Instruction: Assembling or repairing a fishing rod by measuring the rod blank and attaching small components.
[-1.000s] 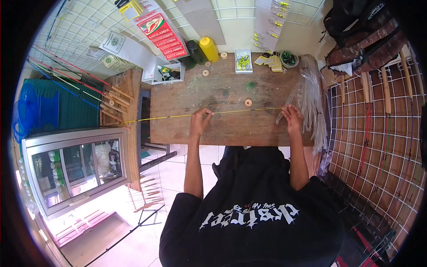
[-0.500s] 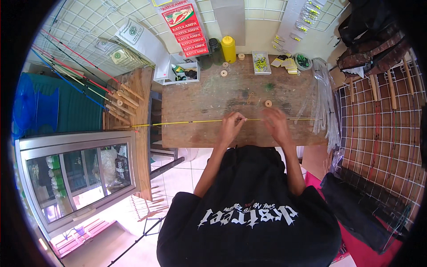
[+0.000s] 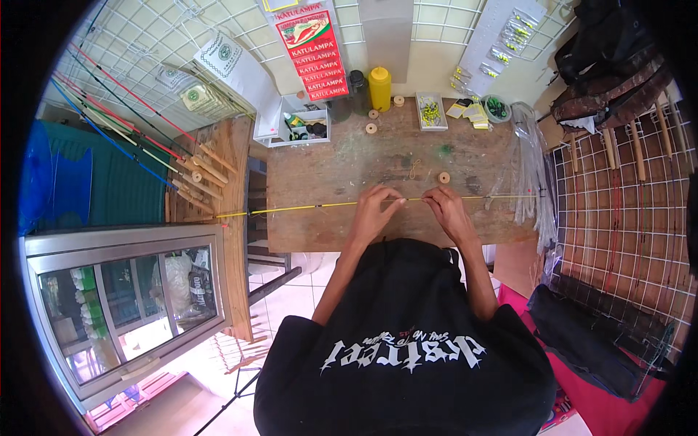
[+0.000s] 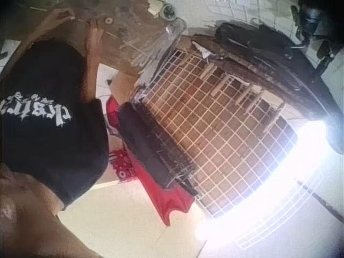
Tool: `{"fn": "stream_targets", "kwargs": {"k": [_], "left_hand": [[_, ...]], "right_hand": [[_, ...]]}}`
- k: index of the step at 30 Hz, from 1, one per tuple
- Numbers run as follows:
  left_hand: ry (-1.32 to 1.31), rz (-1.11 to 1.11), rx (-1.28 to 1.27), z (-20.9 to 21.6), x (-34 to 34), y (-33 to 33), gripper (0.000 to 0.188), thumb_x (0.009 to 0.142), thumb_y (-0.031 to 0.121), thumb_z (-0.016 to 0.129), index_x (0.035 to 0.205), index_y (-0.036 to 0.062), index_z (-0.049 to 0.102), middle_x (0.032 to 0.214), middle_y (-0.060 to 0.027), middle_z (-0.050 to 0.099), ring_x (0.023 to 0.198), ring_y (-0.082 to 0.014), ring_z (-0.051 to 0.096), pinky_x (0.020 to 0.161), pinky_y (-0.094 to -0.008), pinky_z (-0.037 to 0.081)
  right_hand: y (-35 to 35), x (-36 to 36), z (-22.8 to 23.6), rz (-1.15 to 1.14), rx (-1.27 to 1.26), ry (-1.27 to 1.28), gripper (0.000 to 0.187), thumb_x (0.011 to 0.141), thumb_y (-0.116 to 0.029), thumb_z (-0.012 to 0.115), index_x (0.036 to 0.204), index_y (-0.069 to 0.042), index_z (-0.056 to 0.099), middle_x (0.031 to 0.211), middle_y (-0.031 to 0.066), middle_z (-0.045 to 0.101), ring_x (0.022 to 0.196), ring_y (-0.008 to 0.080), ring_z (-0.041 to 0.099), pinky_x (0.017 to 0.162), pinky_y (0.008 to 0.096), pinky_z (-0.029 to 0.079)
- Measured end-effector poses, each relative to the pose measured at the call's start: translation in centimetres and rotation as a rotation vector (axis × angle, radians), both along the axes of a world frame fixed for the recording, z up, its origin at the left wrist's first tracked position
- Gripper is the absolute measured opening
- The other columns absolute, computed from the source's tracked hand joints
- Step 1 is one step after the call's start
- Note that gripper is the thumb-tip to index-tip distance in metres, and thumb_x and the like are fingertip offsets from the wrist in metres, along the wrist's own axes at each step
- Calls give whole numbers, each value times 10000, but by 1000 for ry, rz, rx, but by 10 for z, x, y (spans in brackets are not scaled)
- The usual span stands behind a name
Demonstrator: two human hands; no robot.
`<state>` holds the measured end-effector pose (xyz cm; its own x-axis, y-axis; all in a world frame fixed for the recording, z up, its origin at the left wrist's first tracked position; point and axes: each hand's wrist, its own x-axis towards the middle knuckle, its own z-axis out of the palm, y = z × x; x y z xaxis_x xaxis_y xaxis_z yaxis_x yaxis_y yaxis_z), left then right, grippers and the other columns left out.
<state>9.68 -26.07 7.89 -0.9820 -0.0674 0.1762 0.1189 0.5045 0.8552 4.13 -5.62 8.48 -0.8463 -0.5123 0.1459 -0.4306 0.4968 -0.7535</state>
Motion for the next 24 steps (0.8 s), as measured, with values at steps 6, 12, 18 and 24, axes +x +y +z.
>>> {"fn": "stream_targets", "kwargs": {"k": [6,12,18,24], "left_hand": [[-12,125,-7,6,11,-63,168,817,160,714,922,30,690,930,-124,671,890,-277,632,815,-359,475],[-186,97,26,19,23,-107,203,786,132,741,955,26,704,935,-118,685,881,-225,639,797,-323,481],[-241,64,65,7,24,-127,177,779,111,746,932,27,716,900,-107,693,816,-189,634,763,-308,484],[-201,85,45,-1,23,-137,132,773,78,746,885,16,713,819,-76,681,721,-143,580,680,-283,455]], "right_hand": [[10,-13,19,-13,36,226,85,814,-71,645,886,-28,633,872,144,604,846,344,584,751,413,460],[16,-25,30,-6,69,235,82,818,-45,653,896,-27,633,866,141,612,823,333,574,758,406,447],[25,-35,32,-27,118,275,76,824,-74,645,884,-29,633,900,120,628,840,320,581,753,406,437],[27,-35,37,-56,137,266,78,821,-69,647,884,-23,638,870,116,628,834,319,582,758,397,430]]}}
